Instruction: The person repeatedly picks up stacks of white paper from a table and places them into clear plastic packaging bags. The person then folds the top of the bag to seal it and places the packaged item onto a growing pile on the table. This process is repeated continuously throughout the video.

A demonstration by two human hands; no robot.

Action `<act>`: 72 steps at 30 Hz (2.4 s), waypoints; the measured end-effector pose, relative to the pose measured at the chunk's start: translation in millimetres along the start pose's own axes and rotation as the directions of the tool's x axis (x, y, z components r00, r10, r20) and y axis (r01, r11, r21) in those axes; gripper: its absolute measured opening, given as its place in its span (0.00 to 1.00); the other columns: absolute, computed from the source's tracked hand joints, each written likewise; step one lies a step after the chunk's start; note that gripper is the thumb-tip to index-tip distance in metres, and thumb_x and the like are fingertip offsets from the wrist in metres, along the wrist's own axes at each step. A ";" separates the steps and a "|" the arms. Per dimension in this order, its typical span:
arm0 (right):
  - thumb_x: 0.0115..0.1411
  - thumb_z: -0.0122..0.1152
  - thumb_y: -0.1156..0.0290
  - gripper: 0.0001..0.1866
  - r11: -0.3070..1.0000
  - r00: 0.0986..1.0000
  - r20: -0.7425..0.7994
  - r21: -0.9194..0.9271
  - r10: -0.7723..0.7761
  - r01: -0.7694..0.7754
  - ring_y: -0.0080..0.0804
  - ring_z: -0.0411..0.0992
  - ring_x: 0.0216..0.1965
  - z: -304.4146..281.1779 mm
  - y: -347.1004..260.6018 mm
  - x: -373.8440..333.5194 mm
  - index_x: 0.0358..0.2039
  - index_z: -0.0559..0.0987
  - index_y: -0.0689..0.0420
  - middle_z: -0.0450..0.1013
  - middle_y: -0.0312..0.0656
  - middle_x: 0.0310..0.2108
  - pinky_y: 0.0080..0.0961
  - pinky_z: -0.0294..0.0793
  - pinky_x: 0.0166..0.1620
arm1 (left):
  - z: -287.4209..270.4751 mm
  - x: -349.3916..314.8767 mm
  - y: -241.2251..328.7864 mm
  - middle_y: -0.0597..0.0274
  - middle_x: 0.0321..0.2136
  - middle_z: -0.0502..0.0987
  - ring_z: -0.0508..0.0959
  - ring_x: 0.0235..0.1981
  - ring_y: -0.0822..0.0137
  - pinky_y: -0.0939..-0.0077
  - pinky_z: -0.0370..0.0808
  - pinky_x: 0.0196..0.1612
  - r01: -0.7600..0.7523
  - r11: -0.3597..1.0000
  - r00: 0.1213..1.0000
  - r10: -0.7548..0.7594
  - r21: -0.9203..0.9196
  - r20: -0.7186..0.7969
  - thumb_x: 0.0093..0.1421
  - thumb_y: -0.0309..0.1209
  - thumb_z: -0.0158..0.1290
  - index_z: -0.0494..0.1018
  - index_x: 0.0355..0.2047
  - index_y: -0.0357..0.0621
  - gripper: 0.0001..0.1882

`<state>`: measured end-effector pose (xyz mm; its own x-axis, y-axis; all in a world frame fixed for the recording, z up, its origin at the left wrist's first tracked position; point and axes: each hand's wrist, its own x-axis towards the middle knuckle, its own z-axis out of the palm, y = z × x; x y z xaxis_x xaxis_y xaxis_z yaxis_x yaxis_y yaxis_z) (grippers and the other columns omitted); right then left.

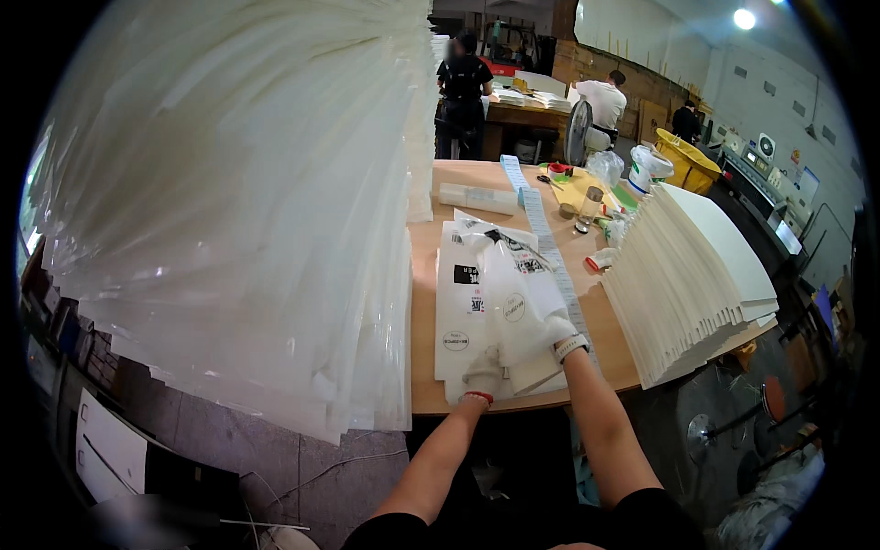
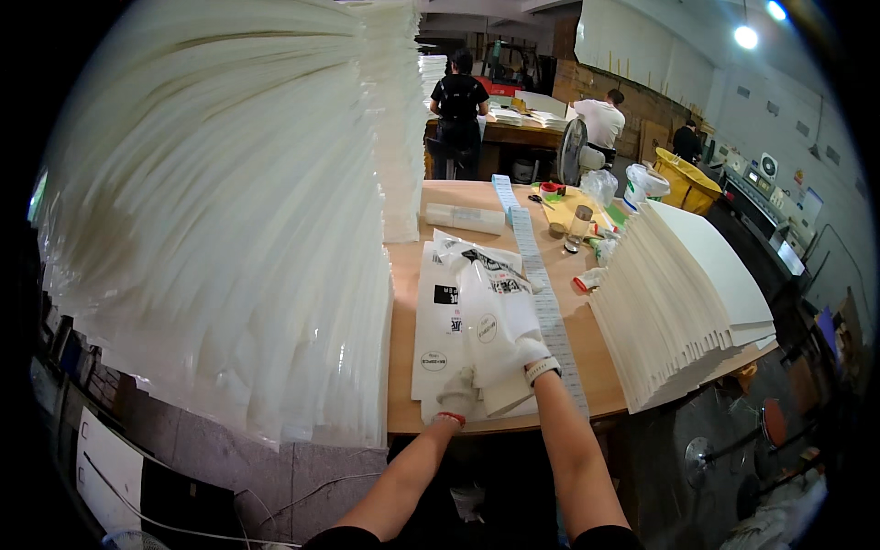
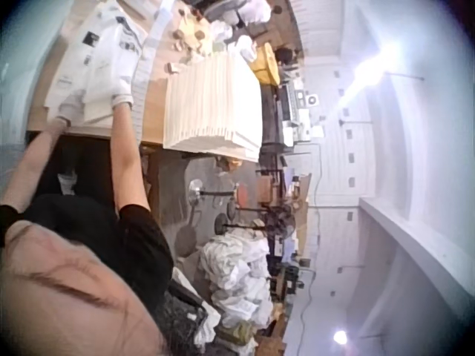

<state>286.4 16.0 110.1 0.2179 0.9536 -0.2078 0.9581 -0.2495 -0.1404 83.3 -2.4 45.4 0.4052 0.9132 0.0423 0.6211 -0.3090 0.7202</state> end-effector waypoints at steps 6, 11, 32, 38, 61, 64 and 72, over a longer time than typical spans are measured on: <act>0.51 0.53 0.56 0.21 0.998 0.991 -0.120 0.014 -0.063 0.065 0.45 0.68 0.45 -34.2 0.8 4.3 0.43 0.74 0.55 0.69 0.49 0.45 0.34 0.67 0.47 | 15.4 -16.8 32.6 0.52 0.34 0.76 0.75 0.38 0.52 0.62 0.70 0.40 0.064 0.984 0.995 -0.050 -0.166 0.089 0.56 0.41 0.46 0.70 0.42 0.46 0.17; 0.51 0.54 0.55 0.21 0.981 0.941 -0.289 0.023 -0.178 0.193 0.46 0.68 0.45 -17.4 -3.2 -51.7 0.41 0.74 0.54 0.69 0.48 0.44 0.35 0.66 0.48 | 36.7 -54.9 23.0 0.49 0.42 0.72 0.72 0.45 0.55 0.63 0.68 0.44 0.299 0.931 0.908 -0.210 -0.209 0.362 0.59 0.45 0.42 0.68 0.45 0.47 0.20; 0.48 0.59 0.57 0.17 0.798 0.827 -0.273 0.240 -0.491 0.553 0.44 0.69 0.40 103.6 23.0 -224.4 0.36 0.78 0.53 0.72 0.44 0.37 0.35 0.68 0.45 | 12.9 -200.2 -44.9 0.50 0.32 0.74 0.76 0.33 0.60 0.68 0.72 0.37 0.104 0.897 0.938 -0.232 -0.429 -0.258 0.56 0.30 0.48 0.65 0.44 0.35 0.16; 0.53 0.52 0.66 0.09 0.530 0.949 0.208 0.791 0.237 -0.306 0.28 0.72 0.26 84.9 79.4 -235.9 0.23 0.76 0.58 0.74 0.39 0.22 0.24 0.70 0.30 | -38.6 -222.4 -47.9 0.52 0.25 0.74 0.76 0.29 0.52 0.64 0.71 0.32 0.205 0.978 0.957 -0.191 -0.045 0.220 0.48 0.26 0.52 0.70 0.31 0.40 0.09; 0.51 0.51 0.82 0.07 0.522 0.948 -0.037 0.841 0.317 -0.142 0.30 0.73 0.39 47.4 156.2 -170.7 0.30 0.75 0.68 0.74 0.47 0.37 0.21 0.72 0.40 | 111.4 7.3 115.8 0.75 0.12 0.56 0.50 0.09 0.78 0.78 0.44 0.11 0.838 0.278 0.504 -0.071 -0.469 0.861 0.56 0.36 0.50 0.61 0.19 0.51 0.12; 0.45 0.52 0.86 0.06 0.784 0.734 -0.651 0.552 0.192 0.284 0.36 0.69 0.45 42.7 131.5 -174.2 0.26 0.76 0.67 0.72 0.47 0.39 0.21 0.71 0.42 | 128.7 7.9 105.0 0.71 0.16 0.63 0.57 0.13 0.76 0.80 0.53 0.15 0.832 0.298 0.515 -0.102 -0.468 0.851 0.56 0.37 0.50 0.69 0.26 0.46 0.09; 0.55 0.52 0.72 0.08 0.458 0.943 -0.306 0.862 0.133 0.216 0.20 0.69 0.26 1.6 -1.6 -58.3 0.30 0.77 0.63 0.73 0.39 0.25 0.19 0.69 0.31 | 49.4 -42.6 81.0 0.65 0.24 0.68 0.69 0.24 0.72 0.77 0.68 0.30 0.381 0.706 0.797 0.078 -0.598 0.600 0.61 0.36 0.45 0.66 0.41 0.40 0.14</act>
<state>271.9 -39.5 120.9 0.3896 0.9173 0.0821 0.3260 -0.0539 -0.9438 149.5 -79.4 67.7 0.7733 0.5442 -0.3254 0.1918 0.2884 0.9381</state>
